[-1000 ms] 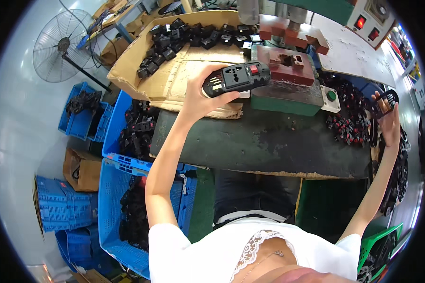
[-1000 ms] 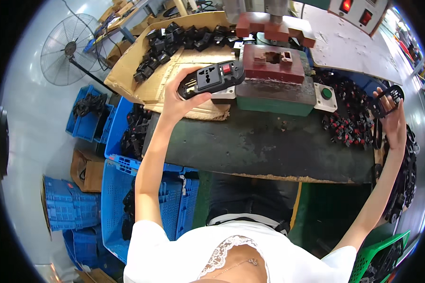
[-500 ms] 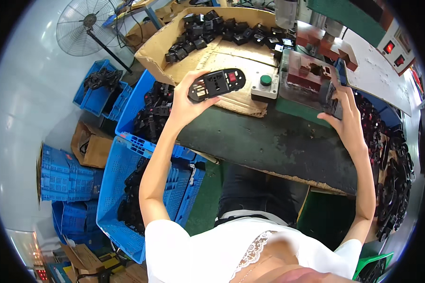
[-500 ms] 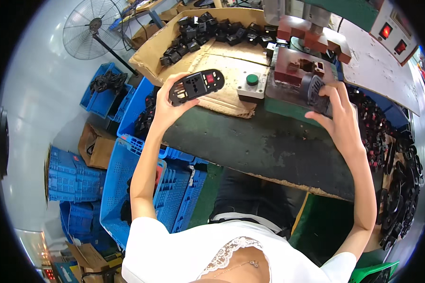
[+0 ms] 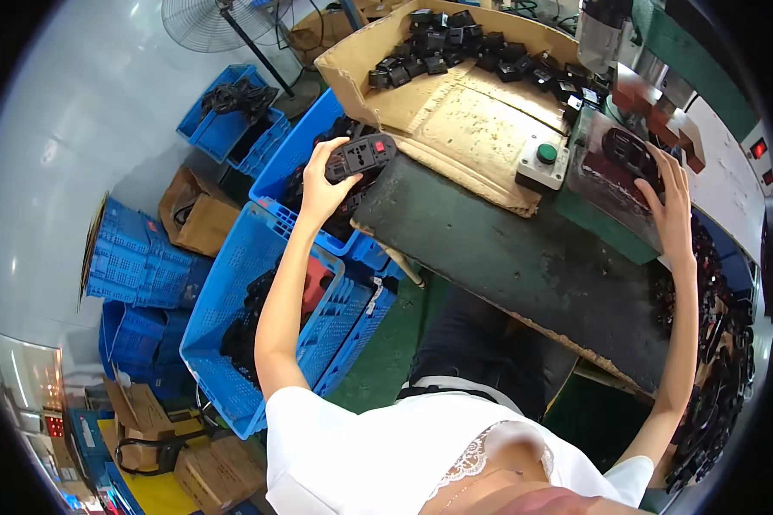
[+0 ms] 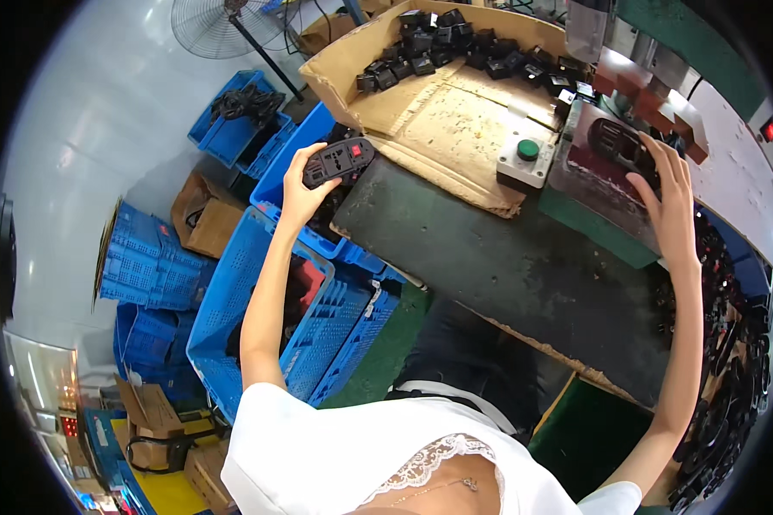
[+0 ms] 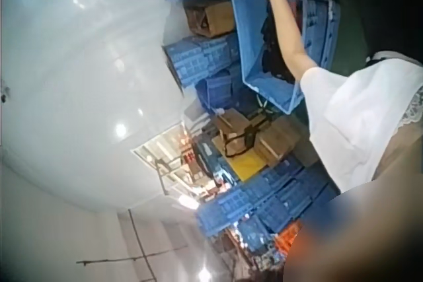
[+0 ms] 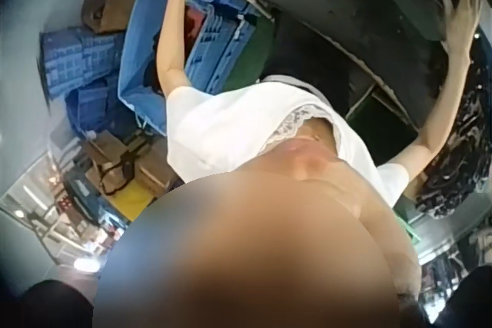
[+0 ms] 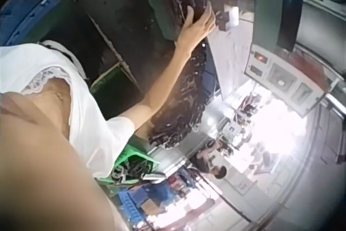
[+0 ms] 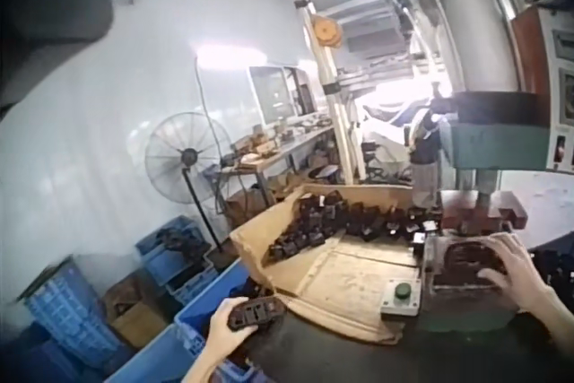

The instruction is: Assembling plastic components using an industrial press machine at a factory workbench.

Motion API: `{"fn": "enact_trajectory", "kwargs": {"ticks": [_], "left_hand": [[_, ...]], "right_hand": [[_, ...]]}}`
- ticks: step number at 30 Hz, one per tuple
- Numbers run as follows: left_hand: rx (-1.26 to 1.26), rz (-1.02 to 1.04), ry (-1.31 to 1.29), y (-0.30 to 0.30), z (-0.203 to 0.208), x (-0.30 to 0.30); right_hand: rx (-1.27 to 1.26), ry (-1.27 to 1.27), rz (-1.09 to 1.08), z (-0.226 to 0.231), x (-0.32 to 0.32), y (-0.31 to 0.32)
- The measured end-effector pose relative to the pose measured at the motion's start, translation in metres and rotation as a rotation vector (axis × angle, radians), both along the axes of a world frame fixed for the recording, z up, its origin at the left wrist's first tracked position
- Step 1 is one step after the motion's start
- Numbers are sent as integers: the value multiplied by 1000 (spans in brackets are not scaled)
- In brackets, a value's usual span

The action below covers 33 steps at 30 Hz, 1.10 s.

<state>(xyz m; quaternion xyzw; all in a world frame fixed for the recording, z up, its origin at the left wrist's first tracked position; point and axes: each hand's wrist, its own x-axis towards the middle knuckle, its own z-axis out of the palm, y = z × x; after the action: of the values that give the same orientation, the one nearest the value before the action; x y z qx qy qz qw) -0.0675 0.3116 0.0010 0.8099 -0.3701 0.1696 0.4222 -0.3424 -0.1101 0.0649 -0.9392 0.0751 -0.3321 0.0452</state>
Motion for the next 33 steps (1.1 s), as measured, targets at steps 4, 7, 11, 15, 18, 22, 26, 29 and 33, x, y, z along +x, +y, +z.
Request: {"fn": "enact_trajectory", "kwargs": {"ticks": [4, 7, 11, 15, 18, 22, 26, 29, 33], "left_hand": [[63, 46, 68, 14, -21, 19], [158, 48, 111, 31, -38, 39], [400, 192, -31, 52, -60, 68], [310, 152, -431, 4, -28, 49], [183, -34, -675, -54, 21, 16], [171, -97, -328, -123, 30, 56], [369, 89, -248, -159, 20, 127], [811, 320, -118, -171, 18, 147], [974, 378, -137, -189, 1, 157]], "right_hand": [[222, 82, 76, 3, 5, -17], [246, 118, 89, 6, 9, -27], [364, 236, 149, 15, 16, -39], [273, 230, 145, 2, 23, -37], [258, 267, 49, 12, 31, -27], [164, 290, 93, 5, 36, -37], [30, 295, -57, 16, 17, -17], [89, 216, 29, 19, -15, -8], [78, 48, -14, -3, -55, -31]]}}
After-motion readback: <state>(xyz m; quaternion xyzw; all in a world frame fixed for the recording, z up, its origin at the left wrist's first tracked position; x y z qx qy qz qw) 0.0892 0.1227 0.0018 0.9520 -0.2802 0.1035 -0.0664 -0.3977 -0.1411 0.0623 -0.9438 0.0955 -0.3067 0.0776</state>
